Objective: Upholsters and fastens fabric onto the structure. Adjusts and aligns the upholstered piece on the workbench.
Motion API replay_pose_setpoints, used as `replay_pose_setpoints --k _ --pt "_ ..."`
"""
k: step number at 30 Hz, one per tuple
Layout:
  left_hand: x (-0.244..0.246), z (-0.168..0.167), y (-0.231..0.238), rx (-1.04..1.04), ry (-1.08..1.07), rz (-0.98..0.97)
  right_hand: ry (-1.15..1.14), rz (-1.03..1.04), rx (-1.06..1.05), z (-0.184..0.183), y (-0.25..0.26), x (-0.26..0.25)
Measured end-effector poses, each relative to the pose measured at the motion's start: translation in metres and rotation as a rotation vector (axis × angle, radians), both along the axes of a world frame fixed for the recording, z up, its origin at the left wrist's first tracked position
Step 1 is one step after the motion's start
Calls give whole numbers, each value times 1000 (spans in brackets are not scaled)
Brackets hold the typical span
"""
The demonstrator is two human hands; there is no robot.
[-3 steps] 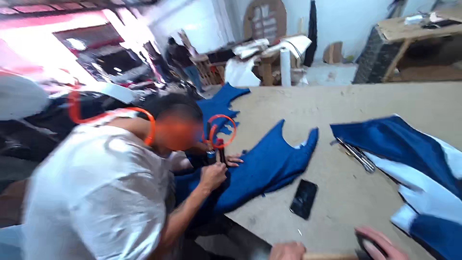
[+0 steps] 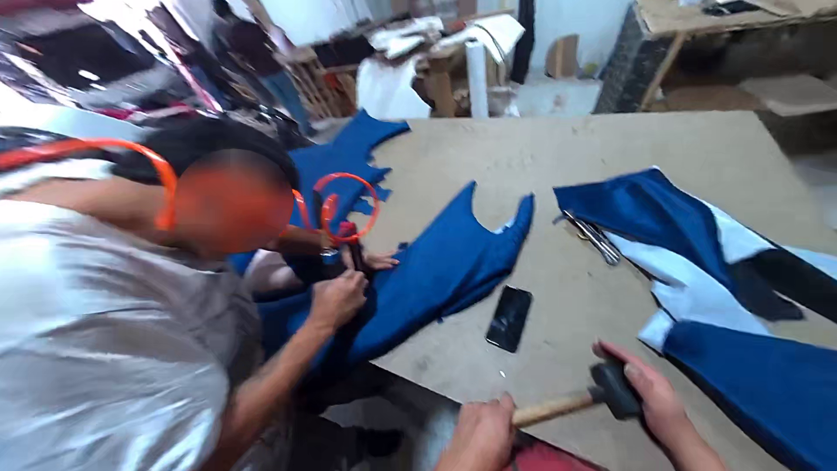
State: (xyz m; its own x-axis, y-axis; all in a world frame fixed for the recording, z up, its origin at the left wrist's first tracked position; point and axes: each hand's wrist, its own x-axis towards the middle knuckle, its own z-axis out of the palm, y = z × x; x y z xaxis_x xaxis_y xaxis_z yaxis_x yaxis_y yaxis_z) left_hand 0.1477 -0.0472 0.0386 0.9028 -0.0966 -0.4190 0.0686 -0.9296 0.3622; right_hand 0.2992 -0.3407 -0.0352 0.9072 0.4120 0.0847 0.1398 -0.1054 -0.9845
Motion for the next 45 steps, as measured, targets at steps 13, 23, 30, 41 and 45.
replay_pose_setpoints --k 13,23,30,41,45 --pt "-12 -13 35 -476 89 832 66 -139 26 -5 3 6" --pt "-14 -29 37 -598 202 875 74 -147 17 -4 2 6" --pt "-21 -37 35 -697 156 902 53 -153 -8 -3 3 5" --pt "-54 -37 42 -676 101 846 45 -158 -31 -2 5 2" --pt "-69 -43 42 -722 128 875 36 -160 -15 -3 5 3"
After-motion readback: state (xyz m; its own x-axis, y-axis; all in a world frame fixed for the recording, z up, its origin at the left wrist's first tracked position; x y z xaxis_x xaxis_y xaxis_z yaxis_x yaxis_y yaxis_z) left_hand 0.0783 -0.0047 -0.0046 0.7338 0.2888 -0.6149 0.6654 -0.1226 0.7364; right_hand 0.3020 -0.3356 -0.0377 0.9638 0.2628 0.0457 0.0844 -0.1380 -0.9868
